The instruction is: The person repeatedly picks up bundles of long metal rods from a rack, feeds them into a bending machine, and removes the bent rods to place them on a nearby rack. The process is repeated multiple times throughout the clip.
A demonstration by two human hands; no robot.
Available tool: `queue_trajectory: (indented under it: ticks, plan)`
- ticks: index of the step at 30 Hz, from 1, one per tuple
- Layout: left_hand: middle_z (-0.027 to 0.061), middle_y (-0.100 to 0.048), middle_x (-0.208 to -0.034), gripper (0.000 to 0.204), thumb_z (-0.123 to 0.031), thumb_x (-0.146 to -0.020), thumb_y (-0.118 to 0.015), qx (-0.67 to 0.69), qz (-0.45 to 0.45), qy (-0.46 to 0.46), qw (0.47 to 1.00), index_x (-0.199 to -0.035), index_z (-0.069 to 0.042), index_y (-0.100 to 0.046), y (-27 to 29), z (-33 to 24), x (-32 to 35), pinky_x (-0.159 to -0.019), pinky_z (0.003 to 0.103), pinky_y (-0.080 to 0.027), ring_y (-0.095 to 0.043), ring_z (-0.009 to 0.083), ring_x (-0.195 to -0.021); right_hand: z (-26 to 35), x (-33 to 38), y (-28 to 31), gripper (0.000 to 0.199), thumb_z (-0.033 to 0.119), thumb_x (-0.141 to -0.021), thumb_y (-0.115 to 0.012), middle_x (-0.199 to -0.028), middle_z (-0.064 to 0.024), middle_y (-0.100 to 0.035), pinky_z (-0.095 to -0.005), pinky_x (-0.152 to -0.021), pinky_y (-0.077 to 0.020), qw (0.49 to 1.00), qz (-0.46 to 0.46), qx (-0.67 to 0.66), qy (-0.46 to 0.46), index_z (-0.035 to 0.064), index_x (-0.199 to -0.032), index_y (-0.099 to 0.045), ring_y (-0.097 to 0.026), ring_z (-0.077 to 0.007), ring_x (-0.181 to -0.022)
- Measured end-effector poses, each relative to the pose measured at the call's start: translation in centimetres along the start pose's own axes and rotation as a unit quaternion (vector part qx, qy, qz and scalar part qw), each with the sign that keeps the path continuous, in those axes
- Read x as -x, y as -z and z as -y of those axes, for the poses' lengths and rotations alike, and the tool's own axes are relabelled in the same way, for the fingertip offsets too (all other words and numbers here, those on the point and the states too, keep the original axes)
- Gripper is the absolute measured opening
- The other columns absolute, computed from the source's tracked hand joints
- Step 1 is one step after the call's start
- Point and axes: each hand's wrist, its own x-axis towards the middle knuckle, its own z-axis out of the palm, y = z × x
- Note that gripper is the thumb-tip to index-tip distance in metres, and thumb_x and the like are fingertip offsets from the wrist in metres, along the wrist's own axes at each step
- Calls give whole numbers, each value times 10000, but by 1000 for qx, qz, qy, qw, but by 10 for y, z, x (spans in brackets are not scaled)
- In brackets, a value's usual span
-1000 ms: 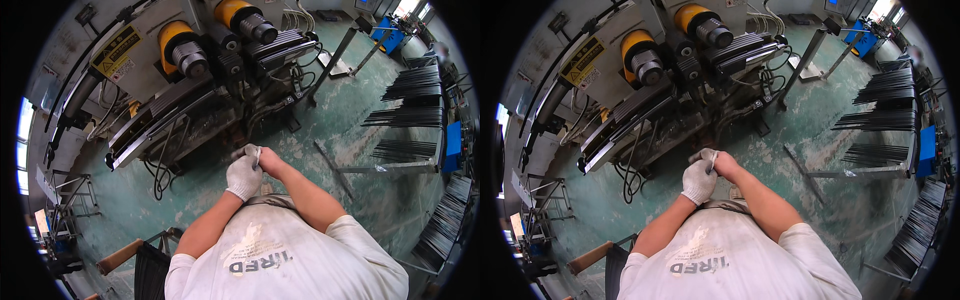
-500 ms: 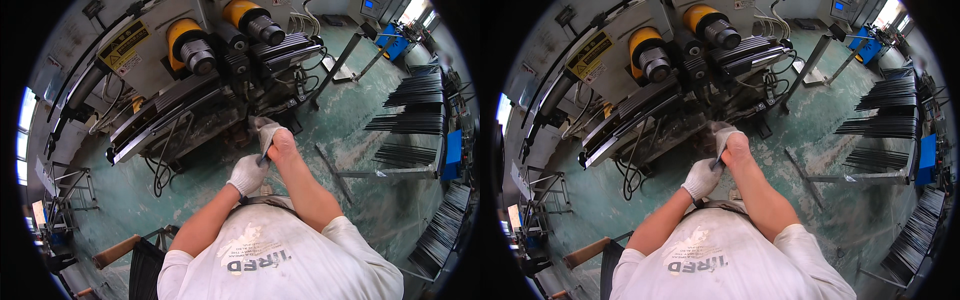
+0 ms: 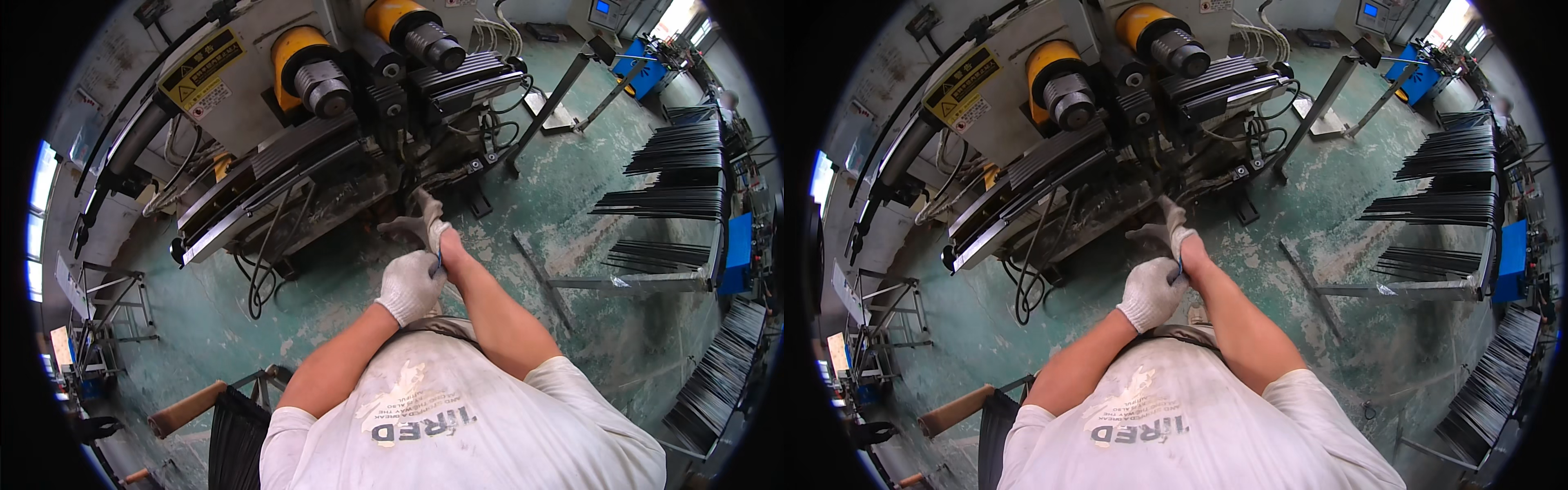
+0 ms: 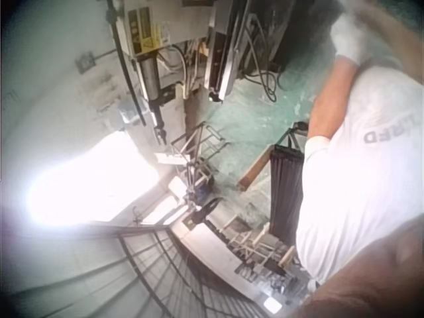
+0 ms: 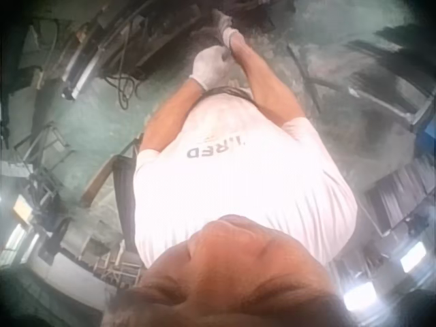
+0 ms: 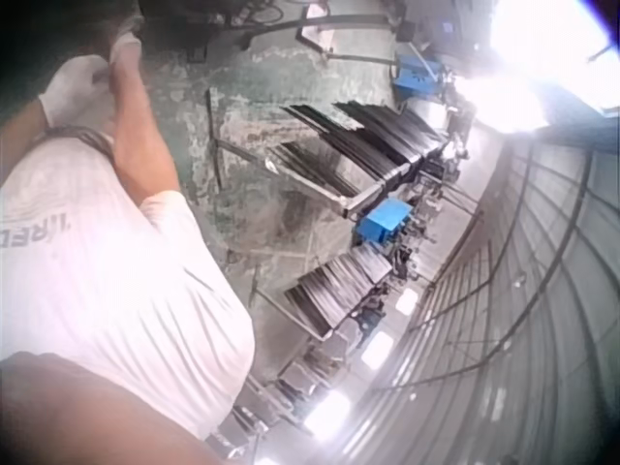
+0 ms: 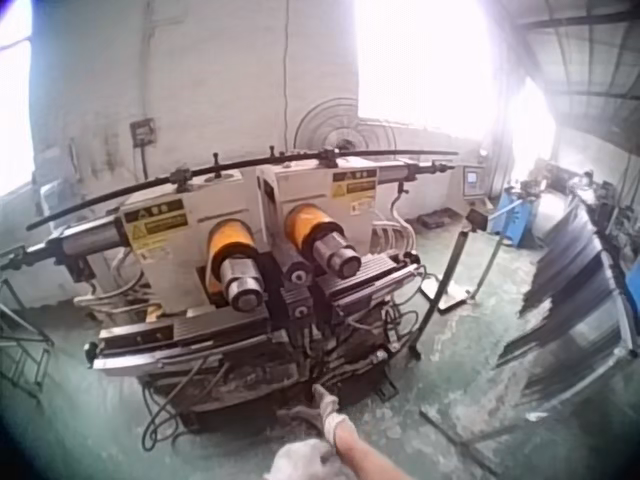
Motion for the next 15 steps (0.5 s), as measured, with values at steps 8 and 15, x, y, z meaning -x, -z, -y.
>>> queue_trajectory:
  ticks: [8, 15]
  plan:
    - [260, -787, -997, 302, -315, -1020, -733, 39, 88, 3, 995, -952, -30, -807, -15, 10, 19, -848, 574, -580, -749, 488, -948, -48, 14, 21, 660, 491, -1166, -540, -1425, -188, -777, -428, -905, -623, 985, 80, 71, -138, 121, -1710, -493, -776, -294, -1077]
    - [261, -785, -1027, 290, -295, -1028, -701, 33, 99, -12, 994, -971, -30, -801, -11, 10, 15, -867, 580, -573, -745, 491, -973, -30, 25, -5, 667, 482, -1119, -627, -1387, -172, -774, -439, -959, -609, 991, 5, -102, -82, 120, -1676, -571, -782, -275, -1112]
